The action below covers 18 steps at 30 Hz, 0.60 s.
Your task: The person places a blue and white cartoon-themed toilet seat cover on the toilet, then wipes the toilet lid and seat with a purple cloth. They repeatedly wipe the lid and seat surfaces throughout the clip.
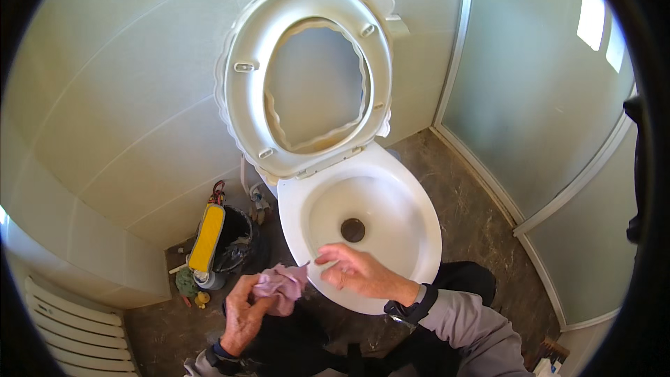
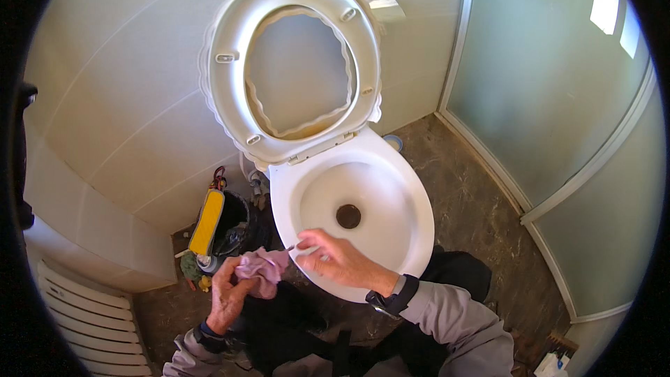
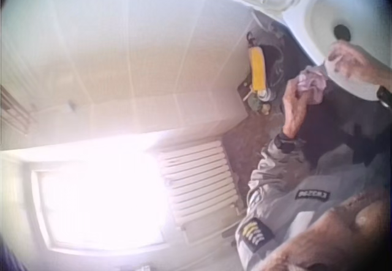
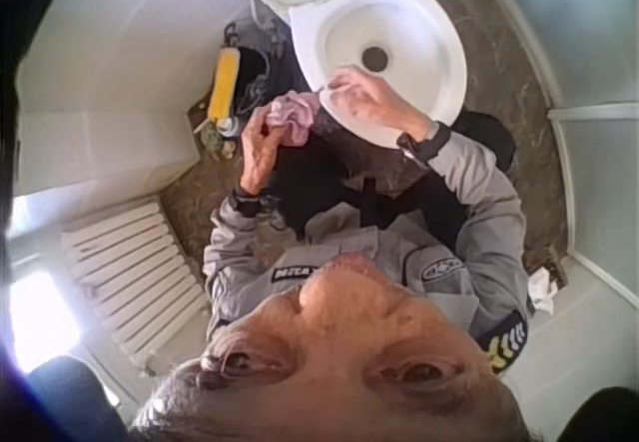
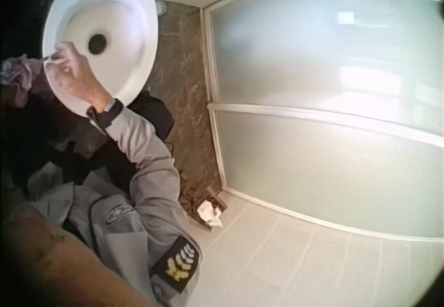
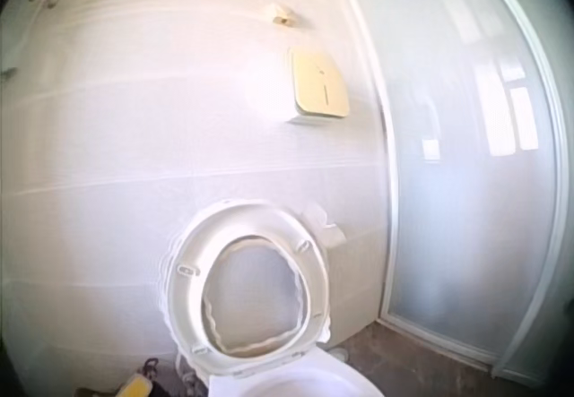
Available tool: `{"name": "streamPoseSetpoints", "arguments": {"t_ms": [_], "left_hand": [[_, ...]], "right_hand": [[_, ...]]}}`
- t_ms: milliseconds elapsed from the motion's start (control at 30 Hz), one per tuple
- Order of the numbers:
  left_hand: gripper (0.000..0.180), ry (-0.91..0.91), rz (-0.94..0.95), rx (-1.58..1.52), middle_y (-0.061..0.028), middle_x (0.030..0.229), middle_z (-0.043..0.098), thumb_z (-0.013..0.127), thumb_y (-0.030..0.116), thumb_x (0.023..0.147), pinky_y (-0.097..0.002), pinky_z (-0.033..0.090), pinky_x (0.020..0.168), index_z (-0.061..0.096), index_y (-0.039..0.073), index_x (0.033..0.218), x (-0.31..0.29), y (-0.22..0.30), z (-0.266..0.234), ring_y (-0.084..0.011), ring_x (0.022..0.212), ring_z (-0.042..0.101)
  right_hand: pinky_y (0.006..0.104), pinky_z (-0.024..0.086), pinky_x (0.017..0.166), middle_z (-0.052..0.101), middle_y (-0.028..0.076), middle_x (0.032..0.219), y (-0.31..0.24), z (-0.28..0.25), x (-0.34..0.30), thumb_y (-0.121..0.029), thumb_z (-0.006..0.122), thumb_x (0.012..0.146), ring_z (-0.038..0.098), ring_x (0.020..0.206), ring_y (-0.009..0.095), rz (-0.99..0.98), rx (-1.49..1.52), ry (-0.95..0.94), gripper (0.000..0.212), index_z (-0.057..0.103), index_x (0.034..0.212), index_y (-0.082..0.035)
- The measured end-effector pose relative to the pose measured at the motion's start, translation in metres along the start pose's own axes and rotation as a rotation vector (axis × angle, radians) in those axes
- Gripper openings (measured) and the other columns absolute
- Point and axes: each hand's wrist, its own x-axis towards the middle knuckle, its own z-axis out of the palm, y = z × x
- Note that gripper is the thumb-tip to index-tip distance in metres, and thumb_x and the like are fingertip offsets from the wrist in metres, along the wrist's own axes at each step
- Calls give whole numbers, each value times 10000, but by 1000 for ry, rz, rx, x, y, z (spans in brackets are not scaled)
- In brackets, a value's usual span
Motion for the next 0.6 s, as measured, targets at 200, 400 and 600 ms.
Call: {"name": "streamPoseSetpoints", "arguments": {"t_ms": [200,400,600], "left_hand": [[349,83,-3,-17,-54,972,655,759,18,839,-297,518,801,677,-12,1177,4,-23,-18,-144,895,614],[352,60,213,144,-150,1025,675,762,26,837,-350,546,796,674,0,1177,4,-37,-19,-293,908,691],[359,73,247,189,-163,1020,679,796,50,839,-371,561,760,675,16,1175,4,-44,-19,-336,874,699]], "right_hand": [[274,581,776,690,89,1222,-56,-52,24,-140,619,1080,707,1010,130,-99,-263,304,287,602,1338,-16],[321,570,851,723,118,1176,-161,-105,82,-157,629,1060,699,971,166,-399,-725,552,334,620,1357,-6],[480,540,984,717,172,1276,-235,-142,169,-230,667,980,665,1199,383,-740,-1121,793,421,628,1353,-36]]}}
